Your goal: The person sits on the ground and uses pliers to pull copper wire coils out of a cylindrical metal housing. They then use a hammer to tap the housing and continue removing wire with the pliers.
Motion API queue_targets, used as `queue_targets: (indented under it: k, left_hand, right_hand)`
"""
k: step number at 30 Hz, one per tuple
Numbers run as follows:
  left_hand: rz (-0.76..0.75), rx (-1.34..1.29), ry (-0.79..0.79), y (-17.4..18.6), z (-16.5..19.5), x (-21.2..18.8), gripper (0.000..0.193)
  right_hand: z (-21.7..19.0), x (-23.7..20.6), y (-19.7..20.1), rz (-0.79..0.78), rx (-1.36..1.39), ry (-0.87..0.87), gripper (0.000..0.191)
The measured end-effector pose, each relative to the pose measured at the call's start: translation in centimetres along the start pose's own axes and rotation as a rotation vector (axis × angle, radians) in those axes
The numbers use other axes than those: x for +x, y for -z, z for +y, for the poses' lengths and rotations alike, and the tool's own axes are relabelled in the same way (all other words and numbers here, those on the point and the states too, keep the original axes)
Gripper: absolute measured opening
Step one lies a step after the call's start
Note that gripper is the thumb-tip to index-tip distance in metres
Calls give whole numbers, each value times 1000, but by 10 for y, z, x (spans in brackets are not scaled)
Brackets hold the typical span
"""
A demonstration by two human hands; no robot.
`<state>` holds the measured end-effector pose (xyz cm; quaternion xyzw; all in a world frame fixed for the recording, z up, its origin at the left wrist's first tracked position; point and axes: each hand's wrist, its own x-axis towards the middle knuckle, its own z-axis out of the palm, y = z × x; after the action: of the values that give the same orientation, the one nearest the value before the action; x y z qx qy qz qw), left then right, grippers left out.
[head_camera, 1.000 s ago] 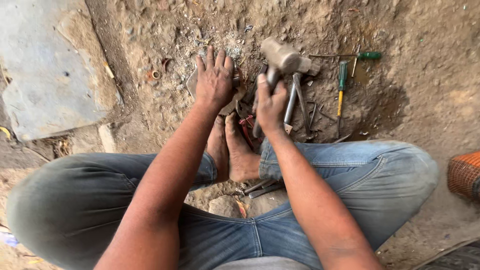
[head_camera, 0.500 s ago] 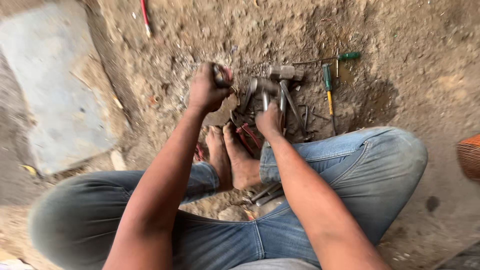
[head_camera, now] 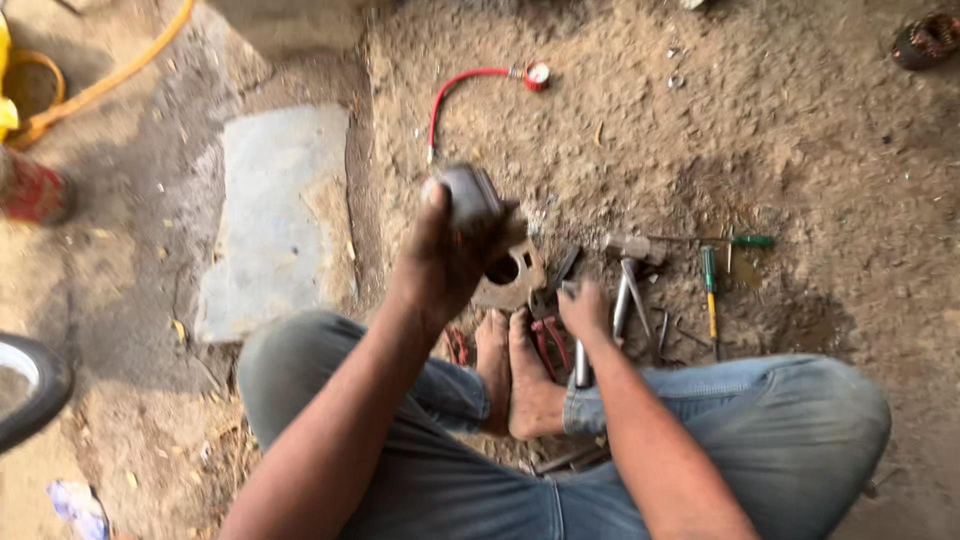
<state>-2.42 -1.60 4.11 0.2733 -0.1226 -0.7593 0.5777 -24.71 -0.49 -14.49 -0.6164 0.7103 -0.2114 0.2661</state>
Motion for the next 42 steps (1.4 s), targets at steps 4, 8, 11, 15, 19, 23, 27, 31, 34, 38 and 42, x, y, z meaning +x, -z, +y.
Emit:
queue_targets:
  k: [4, 8, 11, 15, 19, 23, 27, 31, 34, 38, 42]
  left_hand:
    - [54, -42, -11, 16, 6, 9, 75]
    - [71, -19, 52, 24, 7, 9, 79]
    - [9, 21, 143, 25, -4, 10, 80]
    - [-40, 6, 245, 24, -20, 9, 73]
    - [-7, 141, 219, 25, -21, 6, 73]
    - [-36, 156, 222, 24, -19, 7, 70]
    - [13, 233, 185, 23, -18, 9, 62]
    - [81, 353, 170, 19, -17, 7, 60]
    - [89, 421, 170, 15, -16, 4, 61]
    - [154, 490, 164, 12, -16, 6, 63]
    - [95, 410, 181, 14, -16, 12, 69]
  right_hand:
    - [-58, 17, 37, -27, 133, -3, 27]
    - [-128, 4, 96, 193, 335, 579, 50]
    - [-163, -17, 120, 128, 343, 689, 93]
    - [-180, -17, 123, 199, 116, 901, 130]
    - [-175, -15, 115, -13, 174, 732, 123]
    - [-168, -21, 110, -111, 191, 605, 104]
    - [-167, -20, 107, -73, 195, 744, 95]
    - [-162, -14, 113, -198, 239, 711, 89]
    - [-156, -11, 120, -268, 272, 710, 87]
    - [-154, -7, 116, -205, 245, 813, 89]
    - [-155, -8, 98, -38, 282, 869, 102]
